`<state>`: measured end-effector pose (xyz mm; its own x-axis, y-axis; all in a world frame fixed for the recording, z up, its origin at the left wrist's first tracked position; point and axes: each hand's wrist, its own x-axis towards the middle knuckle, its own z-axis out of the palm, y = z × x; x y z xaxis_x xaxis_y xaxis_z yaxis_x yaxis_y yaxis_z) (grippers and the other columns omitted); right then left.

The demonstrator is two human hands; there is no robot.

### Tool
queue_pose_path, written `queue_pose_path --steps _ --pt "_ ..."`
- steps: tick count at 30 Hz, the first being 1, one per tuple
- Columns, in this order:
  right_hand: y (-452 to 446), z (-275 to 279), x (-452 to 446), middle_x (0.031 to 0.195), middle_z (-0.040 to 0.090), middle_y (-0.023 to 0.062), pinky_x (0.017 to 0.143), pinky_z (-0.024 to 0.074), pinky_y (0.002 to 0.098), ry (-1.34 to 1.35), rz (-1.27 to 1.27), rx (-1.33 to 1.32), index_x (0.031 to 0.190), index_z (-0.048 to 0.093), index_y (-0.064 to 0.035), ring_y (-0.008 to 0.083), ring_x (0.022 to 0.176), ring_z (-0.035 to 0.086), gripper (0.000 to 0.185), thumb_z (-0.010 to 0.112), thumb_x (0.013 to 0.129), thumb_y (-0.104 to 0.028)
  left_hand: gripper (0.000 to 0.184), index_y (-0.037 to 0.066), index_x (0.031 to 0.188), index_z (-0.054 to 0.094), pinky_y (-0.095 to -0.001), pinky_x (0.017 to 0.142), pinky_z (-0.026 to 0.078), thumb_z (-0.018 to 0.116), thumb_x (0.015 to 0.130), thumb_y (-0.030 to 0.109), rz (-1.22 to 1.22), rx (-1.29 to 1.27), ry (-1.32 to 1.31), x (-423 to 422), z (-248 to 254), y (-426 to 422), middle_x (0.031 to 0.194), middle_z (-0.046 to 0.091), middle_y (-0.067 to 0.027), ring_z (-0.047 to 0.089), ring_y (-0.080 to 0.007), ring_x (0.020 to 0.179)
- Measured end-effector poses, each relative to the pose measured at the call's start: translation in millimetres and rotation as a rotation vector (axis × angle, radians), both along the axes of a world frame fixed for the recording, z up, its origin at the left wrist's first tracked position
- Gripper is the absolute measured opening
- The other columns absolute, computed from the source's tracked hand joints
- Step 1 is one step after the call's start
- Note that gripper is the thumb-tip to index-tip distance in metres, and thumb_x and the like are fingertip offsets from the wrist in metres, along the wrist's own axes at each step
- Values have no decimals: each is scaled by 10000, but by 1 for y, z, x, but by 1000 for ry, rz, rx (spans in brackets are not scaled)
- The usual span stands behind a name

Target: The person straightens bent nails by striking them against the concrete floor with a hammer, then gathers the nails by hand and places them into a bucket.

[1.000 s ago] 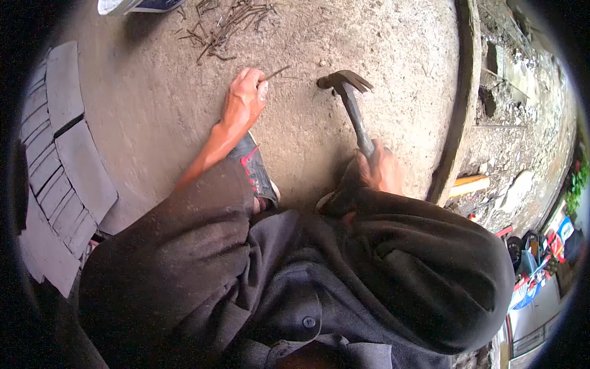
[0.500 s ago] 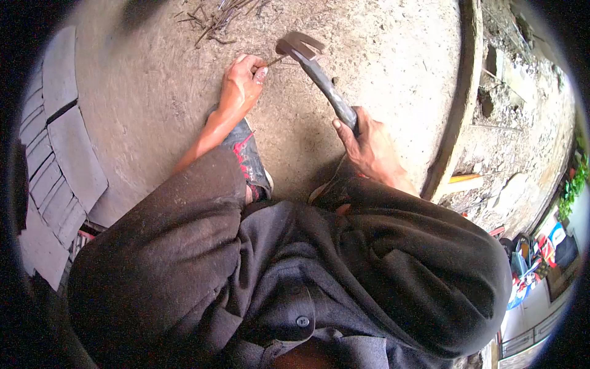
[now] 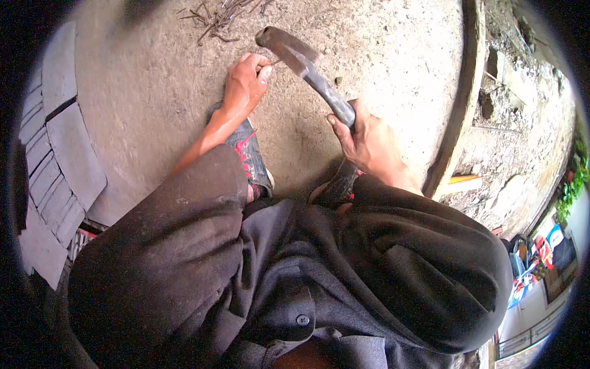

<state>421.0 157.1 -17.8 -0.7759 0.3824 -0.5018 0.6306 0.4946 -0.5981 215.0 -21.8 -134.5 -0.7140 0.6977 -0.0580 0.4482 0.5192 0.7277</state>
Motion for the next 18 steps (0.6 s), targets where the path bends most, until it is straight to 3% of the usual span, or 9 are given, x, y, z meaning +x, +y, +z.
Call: queue_pose_path --steps 4,8,12,14,16,18 --pt "8 -29 0 646 612 190 596 490 479 -160 234 178 1046 556 -28 387 621 655 377 567 1024 -405 100 8 937 655 -499 799 491 672 847 50 9 10 -14 1 2 1 909 624 -202 612 -424 890" --pt "11 -18 5 668 609 212 600 477 473 -243 -65 13 1031 557 -11 366 603 619 414 565 1023 -425 140 -5 982 669 -453 758 521 705 855 43 0 -9 -15 2 0 -4 937 646 -189 654 -378 891" --pt "8 -19 47 671 612 191 593 472 449 -161 -211 -38 1086 602 -5 340 599 614 453 561 1024 -452 113 -2 957 652 -461 759 514 693 863 46 -53 -15 63 1 8 -3 919 636 -196 642 -395 877" --pt "5 -13 65 716 634 203 629 484 435 -293 -155 44 1201 616 -5 341 661 641 533 576 1006 -499 98 2 944 645 -463 760 510 685 870 52 -91 -42 123 -1 5 -3 914 631 -200 636 -401 866" --pt "-5 -33 94 729 637 216 633 491 447 -267 -224 68 1257 599 11 350 679 649 559 621 986 -477 106 16 930 620 -487 774 497 669 878 94 -177 -91 162 2 -10 -7 925 618 -204 617 -420 886" --pt "-13 -68 118 804 670 281 678 522 473 73 -132 258 1232 597 47 412 748 680 517 692 941 -370 121 23 935 610 -500 780 494 655 891 127 -182 -119 139 -16 -3 -7 931 611 -208 607 -429 898"
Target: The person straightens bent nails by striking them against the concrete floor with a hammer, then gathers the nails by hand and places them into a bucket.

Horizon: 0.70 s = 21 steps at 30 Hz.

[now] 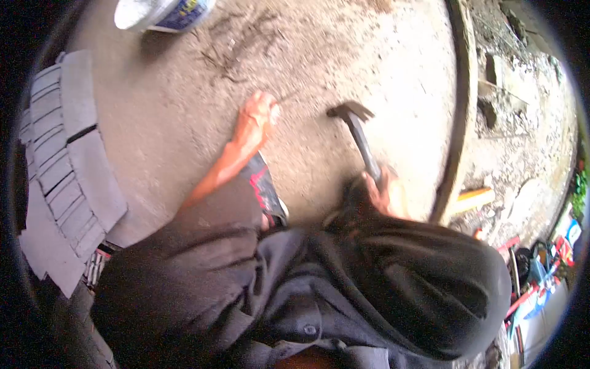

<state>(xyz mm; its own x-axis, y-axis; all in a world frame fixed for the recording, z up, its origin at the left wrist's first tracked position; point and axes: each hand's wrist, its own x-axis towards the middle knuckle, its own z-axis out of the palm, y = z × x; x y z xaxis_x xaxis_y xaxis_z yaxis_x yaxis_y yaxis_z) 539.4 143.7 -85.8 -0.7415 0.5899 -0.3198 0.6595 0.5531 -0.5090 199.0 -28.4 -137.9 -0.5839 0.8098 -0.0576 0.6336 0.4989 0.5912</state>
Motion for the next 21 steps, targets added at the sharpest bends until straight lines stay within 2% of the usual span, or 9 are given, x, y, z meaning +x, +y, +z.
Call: queue_pose_path --steps 2,4,6,8,10,12,14,18,21 --pt "-3 21 -22 815 670 304 704 527 494 -237 -113 -131 1175 622 38 454 775 681 475 692 932 -365 139 22 957 613 -505 779 499 642 908 149 78 -11 -134 -2 19 7 934 611 -212 607 -427 902" --pt "-3 13 -16 803 666 305 707 525 503 -203 -87 -126 1136 633 37 468 777 675 459 697 926 -366 153 18 1000 651 -440 775 532 657 907 139 244 -67 -178 -23 45 14 971 657 -177 657 -315 904" --pt "-1 12 -17 804 666 305 711 524 509 -184 -82 -124 1102 639 37 477 787 671 443 697 923 -364 161 19 1005 687 -377 744 544 698 898 139 416 -9 -115 -53 107 28 940 693 -142 676 -224 849" --pt "-2 21 -21 817 669 305 714 522 511 -178 -102 -135 1073 642 37 481 805 670 426 694 925 -359 171 16 1000 709 -368 768 552 701 896 152 440 113 137 -111 140 34 944 721 -140 683 -219 857" --pt "-1 16 -18 826 670 305 719 521 515 -173 -96 -134 1077 642 35 482 810 669 429 692 923 -362 335 2 1056 728 -378 832 542 710 886 291 523 111 374 -169 176 43 948 739 -171 687 -228 850" --pt "-3 14 -17 832 669 307 724 520 518 -160 -100 -118 1083 642 33 484 816 667 433 693 920 -365 384 -21 1045 733 -398 876 544 712 868 319 534 97 401 -229 198 50 995 745 -220 720 -308 916" --pt "-5 17 -20 837 668 309 728 518 522 -133 -114 -86 1092 643 32 487 822 665 440 696 916 -368 452 -30 1095 725 -394 888 539 722 865 359 543 9 460 -286 196 53 1034 740 -231 720 -319 954" --pt "-4 22 -22 837 667 309 733 517 528 -206 -130 -143 1132 644 33 488 831 665 464 703 907 -369 539 -39 1161 709 -393 903 534 740 862 408 522 63 425 -291 200 60 1068 736 -238 718 -329 1001" --pt "-3 27 -24 834 665 314 733 518 533 -207 -136 -142 1135 643 34 491 831 665 462 703 905 -363 471 -24 1171 706 -358 863 536 736 891 354 312 -71 283 -250 208 59 1011 746 -190 713 -260 940"
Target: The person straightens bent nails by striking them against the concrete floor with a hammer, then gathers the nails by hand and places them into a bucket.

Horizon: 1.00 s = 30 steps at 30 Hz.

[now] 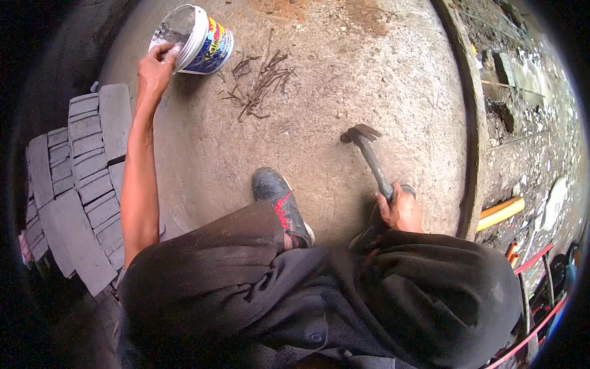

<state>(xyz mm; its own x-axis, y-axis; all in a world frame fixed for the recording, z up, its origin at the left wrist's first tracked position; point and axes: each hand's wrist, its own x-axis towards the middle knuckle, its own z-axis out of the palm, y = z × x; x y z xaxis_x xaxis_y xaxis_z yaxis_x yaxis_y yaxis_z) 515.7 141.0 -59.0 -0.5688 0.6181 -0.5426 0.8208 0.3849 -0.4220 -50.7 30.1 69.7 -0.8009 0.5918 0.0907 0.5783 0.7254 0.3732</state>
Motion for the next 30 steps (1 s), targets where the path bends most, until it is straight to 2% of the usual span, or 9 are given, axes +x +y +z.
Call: queue_pose_path --steps 2,5,9,10,12,14,21,26,30 --pt "2 3 -2 834 665 317 733 521 535 -6 8 -28 1136 642 33 494 828 664 457 699 905 -357 379 -14 1163 700 -330 830 528 717 924 280 -166 -60 -85 9 3 -6 969 740 -140 685 -198 890" --pt "2 -2 2 829 669 314 739 526 538 21 45 6 1164 620 35 498 824 665 459 689 909 -339 346 -21 1143 686 -336 824 522 709 936 255 -325 -227 -227 23 36 -9 971 732 -127 671 -191 880" --pt "6 4 1 877 675 316 756 522 556 -56 67 -92 1264 565 -10 504 854 662 480 676 915 -320 348 -61 1195 634 -345 881 521 693 960 190 -330 -504 -153 43 85 -7 1065 719 -143 669 -197 972" --pt "6 4 2 893 675 319 759 520 561 -56 82 -113 1288 548 -26 506 866 661 488 672 917 -319 355 -59 1187 635 -359 886 519 683 966 216 -333 -565 -137 42 92 -7 1057 717 -158 668 -212 983" --pt "11 2 2 944 672 324 774 513 571 -133 135 -196 1352 497 -82 514 909 654 513 660 931 -326 348 -49 1166 647 -362 883 519 673 971 237 -330 -592 -105 42 96 -7 1046 718 -151 670 -214 977" --pt "10 1 2 932 673 319 780 512 568 -39 117 -208 1351 490 -83 519 926 650 511 658 938 -333 341 -41 1145 657 -364 877 519 666 972 253 -340 -567 -91 40 95 -7 1026 719 -143 671 -215 970" --pt "8 9 -14 837 651 302 735 472 567 -53 62 -177 1180 538 -67 512 875 640 386 663 946 -347 278 -27 1053 694 -376 856 520 684 938 226 -418 -288 -139 39 -3 13 986 731 -159 685 -241 922" --pt "5 -1 -10 775 641 278 707 480 555 -14 37 -135 1049 568 -63 496 819 642 315 676 934 -337 303 -14 1062 715 -421 861 534 731 884 230 -393 -203 -186 52 -90 83 1000 726 -230 708 -352 958" --pt "-1 2 -14 774 645 278 674 487 555 -25 25 -51 998 571 -57 504 773 630 317 694 912 -336 315 -4 1066 723 -435 882 540 742 874 245 -446 -119 -134 34 -157 119 1018 722 -245 708 -371 986"
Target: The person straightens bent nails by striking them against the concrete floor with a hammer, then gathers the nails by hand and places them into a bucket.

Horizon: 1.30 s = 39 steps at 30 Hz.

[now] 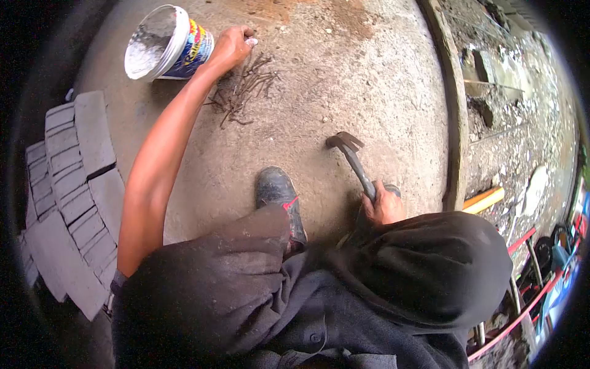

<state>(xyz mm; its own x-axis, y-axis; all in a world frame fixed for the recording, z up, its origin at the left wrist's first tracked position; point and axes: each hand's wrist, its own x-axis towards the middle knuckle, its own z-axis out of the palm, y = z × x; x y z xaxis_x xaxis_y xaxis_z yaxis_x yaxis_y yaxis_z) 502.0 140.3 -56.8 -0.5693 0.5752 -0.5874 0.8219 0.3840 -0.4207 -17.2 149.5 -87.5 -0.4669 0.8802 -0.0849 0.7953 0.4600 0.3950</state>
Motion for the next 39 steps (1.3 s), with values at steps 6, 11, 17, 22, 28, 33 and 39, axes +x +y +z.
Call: queue_pose_path --steps 6,11,17,22,28,33,39 --pt "-2 -4 -1 779 630 270 670 485 542 34 19 66 979 583 -56 496 770 630 286 705 907 -304 391 -11 1098 710 -444 903 542 775 838 275 14 24 1 -19 -59 18 1085 714 -246 697 -386 1026" --pt "-4 -7 -1 818 637 250 689 494 520 8 -14 43 1064 611 -67 485 809 633 289 712 901 -284 226 28 983 715 -488 804 524 652 830 182 238 255 -39 -12 -79 13 972 698 -261 683 -409 940" --pt "-1 -9 -5 822 652 245 703 503 517 6 -9 28 1050 624 -71 468 808 649 282 714 898 -291 174 43 915 734 -463 850 534 679 778 136 365 278 104 -25 -87 6 952 719 -243 695 -381 931" --pt "-1 -6 -8 817 658 253 711 511 523 -63 -45 6 1040 629 -74 477 808 650 293 719 894 -312 293 -40 975 707 -460 869 544 672 747 141 451 114 39 -40 -79 12 974 713 -275 691 -424 958" --pt "-1 -11 -4 822 667 267 705 517 533 -84 -9 39 1073 629 -76 480 805 661 325 713 899 -338 384 -27 1103 676 -418 881 531 688 811 222 574 250 -117 -22 -47 5 1042 717 -244 689 -367 1013" --pt "-2 -4 -11 831 678 274 709 519 538 -150 -55 -23 1123 619 -73 486 824 669 364 698 916 -362 231 -8 1080 672 -235 577 481 715 865 65 660 132 -815 78 3 -69 873 678 -56 580 -95 650" --pt "1 -11 -2 767 665 272 681 510 521 -31 20 32 1175 603 -27 461 764 674 424 682 937 -369 165 -45 1019 659 -260 620 530 697 860 -19 823 269 -1043 193 -37 -165 827 652 -84 644 -128 696"
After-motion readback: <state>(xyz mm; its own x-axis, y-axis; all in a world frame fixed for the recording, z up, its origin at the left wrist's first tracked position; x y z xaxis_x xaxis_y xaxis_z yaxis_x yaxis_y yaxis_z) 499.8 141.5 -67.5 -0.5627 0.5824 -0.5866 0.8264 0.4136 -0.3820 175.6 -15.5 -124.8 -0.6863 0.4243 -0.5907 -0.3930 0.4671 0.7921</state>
